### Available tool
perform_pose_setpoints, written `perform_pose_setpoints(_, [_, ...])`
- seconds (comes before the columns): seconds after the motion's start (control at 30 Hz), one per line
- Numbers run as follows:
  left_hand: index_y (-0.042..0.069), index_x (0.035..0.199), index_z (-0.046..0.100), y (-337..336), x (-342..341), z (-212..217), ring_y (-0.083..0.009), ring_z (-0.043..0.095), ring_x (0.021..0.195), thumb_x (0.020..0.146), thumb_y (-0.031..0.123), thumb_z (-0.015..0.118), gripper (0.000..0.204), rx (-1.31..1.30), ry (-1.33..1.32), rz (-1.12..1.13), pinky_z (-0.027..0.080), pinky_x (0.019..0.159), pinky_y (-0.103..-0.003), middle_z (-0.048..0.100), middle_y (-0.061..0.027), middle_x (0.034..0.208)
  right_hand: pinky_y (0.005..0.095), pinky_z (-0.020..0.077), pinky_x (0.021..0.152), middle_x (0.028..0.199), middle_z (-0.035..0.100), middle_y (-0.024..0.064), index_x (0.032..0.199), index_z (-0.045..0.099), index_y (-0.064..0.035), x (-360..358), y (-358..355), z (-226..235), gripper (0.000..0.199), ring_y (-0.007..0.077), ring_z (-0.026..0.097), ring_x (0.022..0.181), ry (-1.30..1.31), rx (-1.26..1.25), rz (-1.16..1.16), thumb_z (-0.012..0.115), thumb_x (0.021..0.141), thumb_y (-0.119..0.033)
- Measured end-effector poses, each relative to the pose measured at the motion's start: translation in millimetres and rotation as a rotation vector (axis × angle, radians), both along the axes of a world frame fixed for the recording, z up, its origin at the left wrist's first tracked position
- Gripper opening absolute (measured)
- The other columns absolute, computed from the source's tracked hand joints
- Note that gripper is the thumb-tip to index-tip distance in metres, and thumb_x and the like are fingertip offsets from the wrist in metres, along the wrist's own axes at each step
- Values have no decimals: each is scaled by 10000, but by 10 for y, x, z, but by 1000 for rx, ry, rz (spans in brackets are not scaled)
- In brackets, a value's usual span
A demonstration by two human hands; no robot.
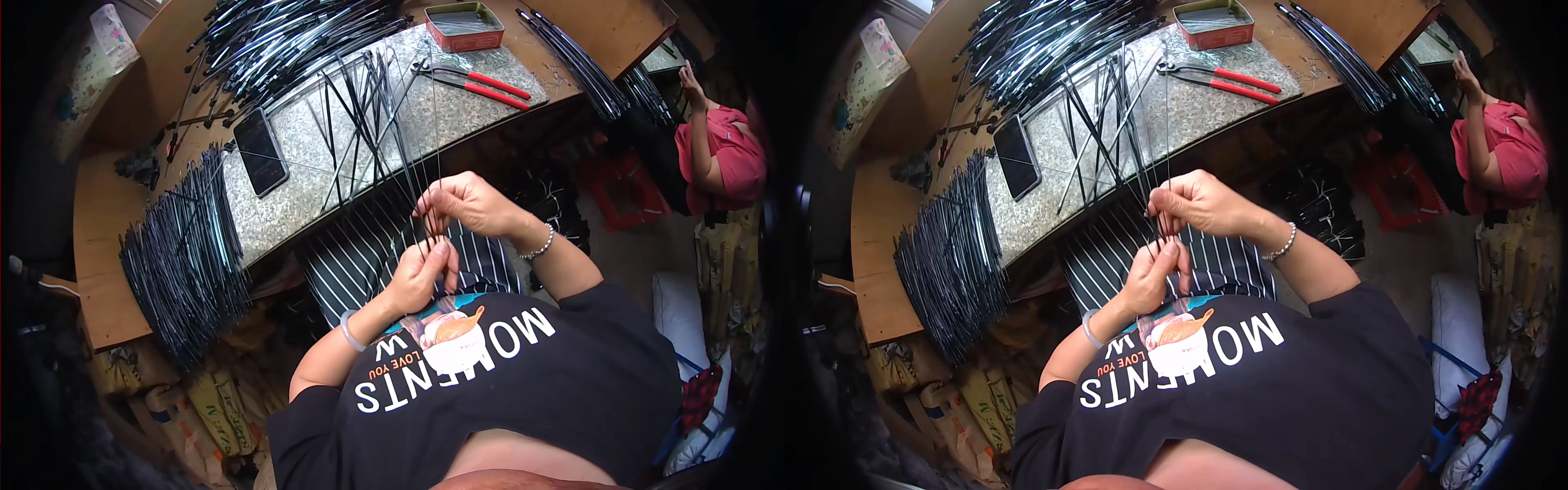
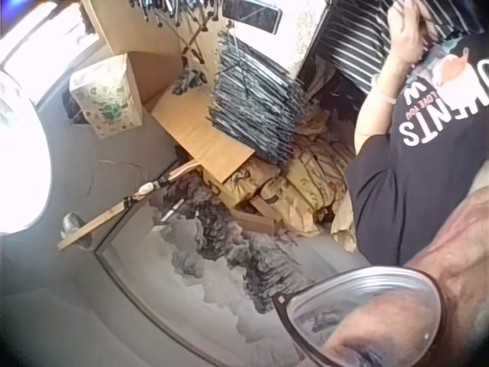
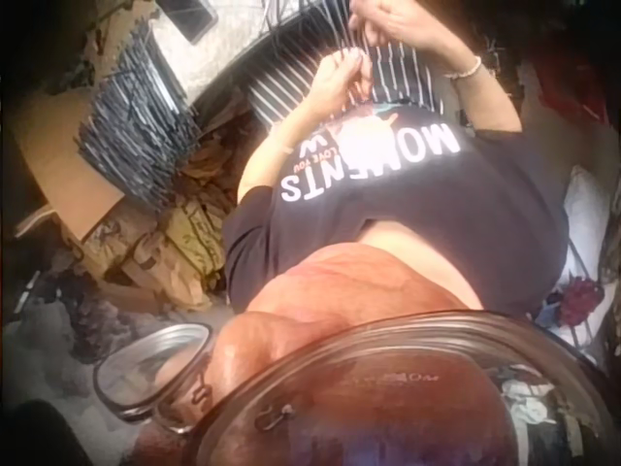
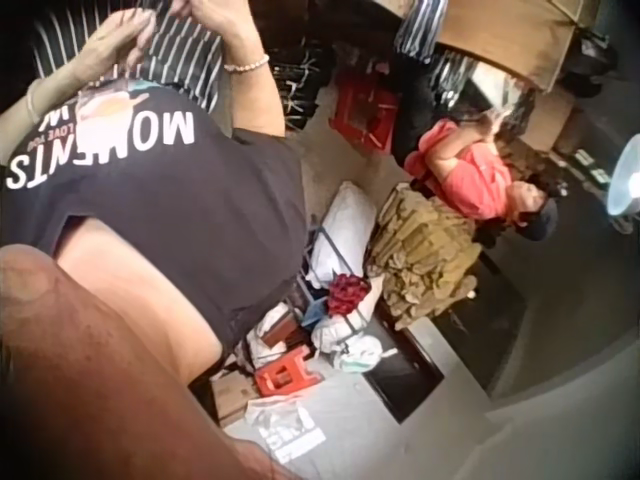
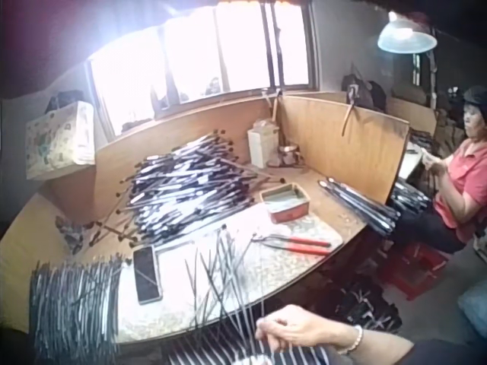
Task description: The person threads wire through bundles of umbrella ribs, attaches the ribs around an umbrella shaft hub, and secures the wire in place using pliers.
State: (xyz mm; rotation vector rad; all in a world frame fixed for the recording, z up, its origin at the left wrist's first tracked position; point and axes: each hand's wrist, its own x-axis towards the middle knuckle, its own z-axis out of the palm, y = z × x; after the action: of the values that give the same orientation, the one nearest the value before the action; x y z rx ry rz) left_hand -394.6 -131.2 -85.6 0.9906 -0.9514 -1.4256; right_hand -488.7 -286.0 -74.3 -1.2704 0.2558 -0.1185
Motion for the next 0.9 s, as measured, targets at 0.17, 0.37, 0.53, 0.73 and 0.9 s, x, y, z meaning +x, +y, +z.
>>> perform_pose_setpoints(0.17, [-14,845,528,-94,-61,-48,-129,531,565,973,200,306,334,-94,-297,74,443,583,-231,551,-65,636,213,458,596,710,598,36,907,586,22,44,354,236,216,65,562,649,-18,196,-137,535,908,-188])
perform_pose_setpoints(0.37, [-22,876,559,-71,61,252,-155,582,644,898,108,468,161,-82,-318,-127,462,603,-258,605,-84,743,184,437,602,757,567,44,1089,500,34,-2,182,292,220,44,520,648,-109,-553,-341,498,905,-86])
perform_pose_setpoints(0.53, [1,1059,546,26,638,654,-184,586,720,771,41,617,299,-536,-788,397,469,662,-283,598,-71,804,146,358,451,657,483,14,1152,448,26,-299,-69,575,269,15,405,484,-17,-265,-185,483,917,-100])
perform_pose_setpoints(0.73, [24,1183,471,-309,1326,760,-236,601,729,780,64,599,425,-26,-1523,818,481,645,-312,591,-123,799,155,289,349,569,419,-11,1173,413,40,-296,74,657,342,19,328,392,-258,127,-152,495,921,-176])
perform_pose_setpoints(0.9, [52,1384,60,-404,1422,269,-311,598,566,783,147,619,827,205,-1439,738,486,555,-402,586,-96,635,163,291,334,552,408,-15,1174,400,55,-301,53,669,391,26,325,376,-273,54,-154,513,913,-214])
